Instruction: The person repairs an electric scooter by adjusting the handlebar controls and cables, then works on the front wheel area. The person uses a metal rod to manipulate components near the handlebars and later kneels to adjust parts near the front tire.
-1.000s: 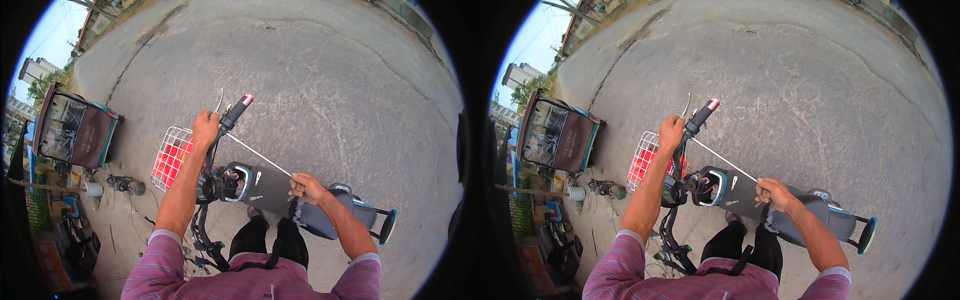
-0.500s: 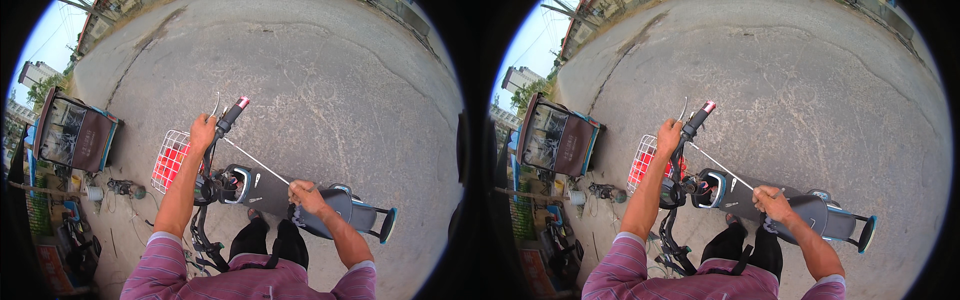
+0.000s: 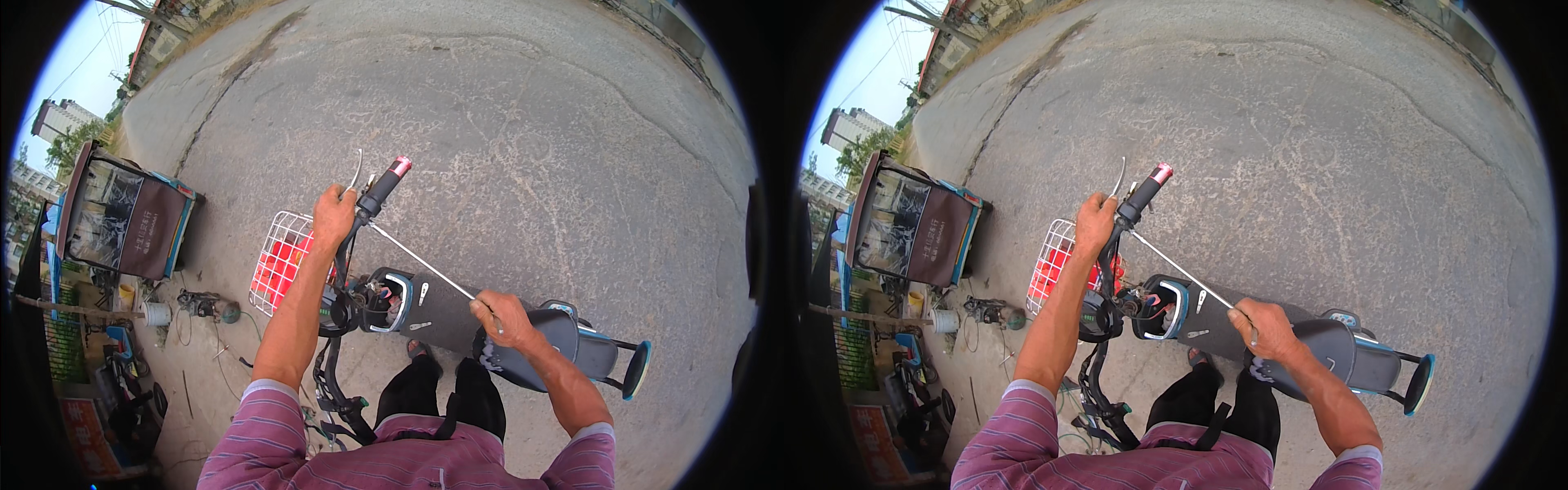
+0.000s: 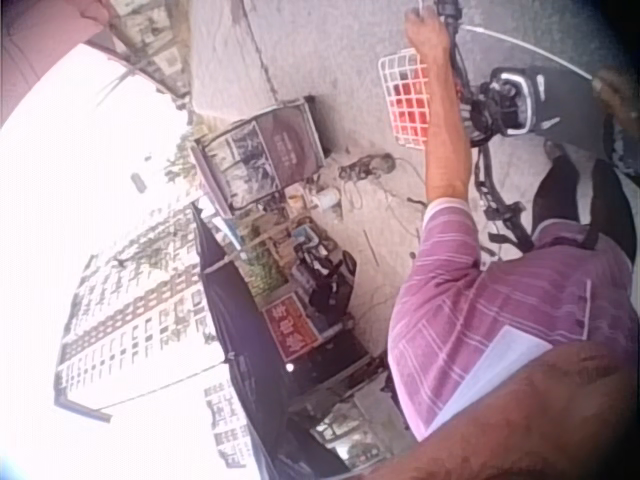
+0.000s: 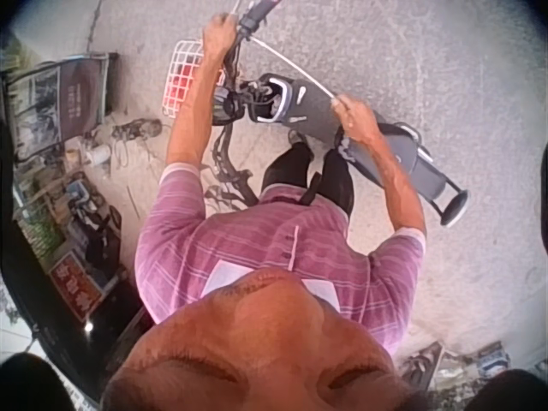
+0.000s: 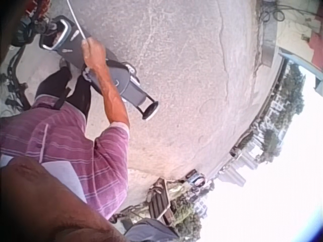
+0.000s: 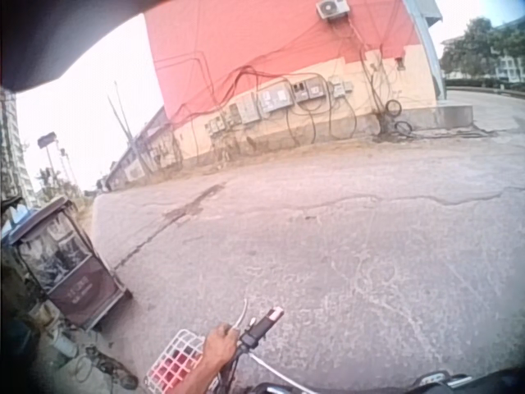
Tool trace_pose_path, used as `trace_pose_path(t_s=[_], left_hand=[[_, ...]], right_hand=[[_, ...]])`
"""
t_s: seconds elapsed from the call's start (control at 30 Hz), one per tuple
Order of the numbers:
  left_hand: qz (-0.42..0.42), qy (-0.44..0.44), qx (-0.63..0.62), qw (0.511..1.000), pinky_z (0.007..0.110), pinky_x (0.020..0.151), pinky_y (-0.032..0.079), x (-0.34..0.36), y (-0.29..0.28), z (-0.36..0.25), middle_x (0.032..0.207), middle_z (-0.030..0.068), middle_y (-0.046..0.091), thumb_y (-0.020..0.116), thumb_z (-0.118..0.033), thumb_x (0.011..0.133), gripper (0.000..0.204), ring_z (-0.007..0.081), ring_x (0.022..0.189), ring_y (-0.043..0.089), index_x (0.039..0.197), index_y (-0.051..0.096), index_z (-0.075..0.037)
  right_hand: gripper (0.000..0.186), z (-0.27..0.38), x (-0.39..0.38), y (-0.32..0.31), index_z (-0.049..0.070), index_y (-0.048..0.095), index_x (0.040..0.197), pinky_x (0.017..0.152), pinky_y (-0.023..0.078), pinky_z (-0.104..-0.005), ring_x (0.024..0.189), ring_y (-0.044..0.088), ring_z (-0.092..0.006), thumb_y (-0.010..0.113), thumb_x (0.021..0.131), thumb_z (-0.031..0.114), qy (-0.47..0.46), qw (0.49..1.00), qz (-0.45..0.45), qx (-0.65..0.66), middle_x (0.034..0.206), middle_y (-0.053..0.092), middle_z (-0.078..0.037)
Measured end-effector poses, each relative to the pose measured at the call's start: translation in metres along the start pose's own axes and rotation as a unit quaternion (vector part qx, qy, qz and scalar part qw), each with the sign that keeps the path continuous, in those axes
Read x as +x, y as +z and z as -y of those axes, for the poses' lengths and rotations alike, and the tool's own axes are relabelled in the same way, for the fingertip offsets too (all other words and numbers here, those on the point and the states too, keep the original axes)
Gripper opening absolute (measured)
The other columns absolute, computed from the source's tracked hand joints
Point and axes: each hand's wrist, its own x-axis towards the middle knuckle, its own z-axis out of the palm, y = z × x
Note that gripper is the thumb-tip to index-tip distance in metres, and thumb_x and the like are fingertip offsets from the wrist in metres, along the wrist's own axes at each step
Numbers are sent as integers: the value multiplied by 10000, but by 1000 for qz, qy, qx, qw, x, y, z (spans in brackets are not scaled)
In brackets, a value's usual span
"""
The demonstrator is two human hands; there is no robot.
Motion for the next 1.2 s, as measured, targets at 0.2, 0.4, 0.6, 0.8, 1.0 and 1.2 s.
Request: trace_pose_path(t_s=[0.2,0.4,0.6,0.8,1.0,1.2], left_hand=[[0,0,-11,1000,474,811,483,-1,0,-2,908,296,658,585,-353,884,415,442,903,649,979,655,45],[6,-14,-11,1000,473,816,482,-3,-1,-4,918,301,657,587,-347,882,410,443,914,649,971,656,47],[0,-20,-9,1000,475,836,480,-3,-1,-7,935,297,663,575,-343,885,406,448,940,646,959,664,46],[0,0,-18,1000,479,811,476,-2,-3,0,906,288,662,552,-359,915,422,453,906,642,945,662,48],[7,-22,-30,999,478,833,481,-2,-1,-2,939,293,665,547,-361,906,416,455,943,641,985,667,29],[5,-13,-28,1000,482,843,489,-2,0,0,953,300,664,559,-359,896,414,456,961,642,1013,670,23]], right_hand=[[252,-11,4,9,8,567,792,563,434,-423,617,591,-335,591,948,205,-105,989,-66,-76,674,580,-169],[356,-25,9,23,11,581,720,572,383,-299,536,455,-153,538,972,259,121,969,-99,189,596,523,-67],[395,-49,22,18,59,546,677,600,406,-280,524,381,-108,569,958,335,250,837,36,486,572,419,15],[407,-44,20,25,69,547,697,620,430,-283,529,385,-96,563,966,374,267,841,5,470,577,396,24],[471,-17,-12,22,29,550,702,556,373,-289,566,420,-100,498,1007,384,201,919,-53,334,616,482,-8],[454,-4,-13,18,-2,581,744,525,382,-336,553,452,-151,496,1006,359,114,978,-88,152,593,483,-72]])
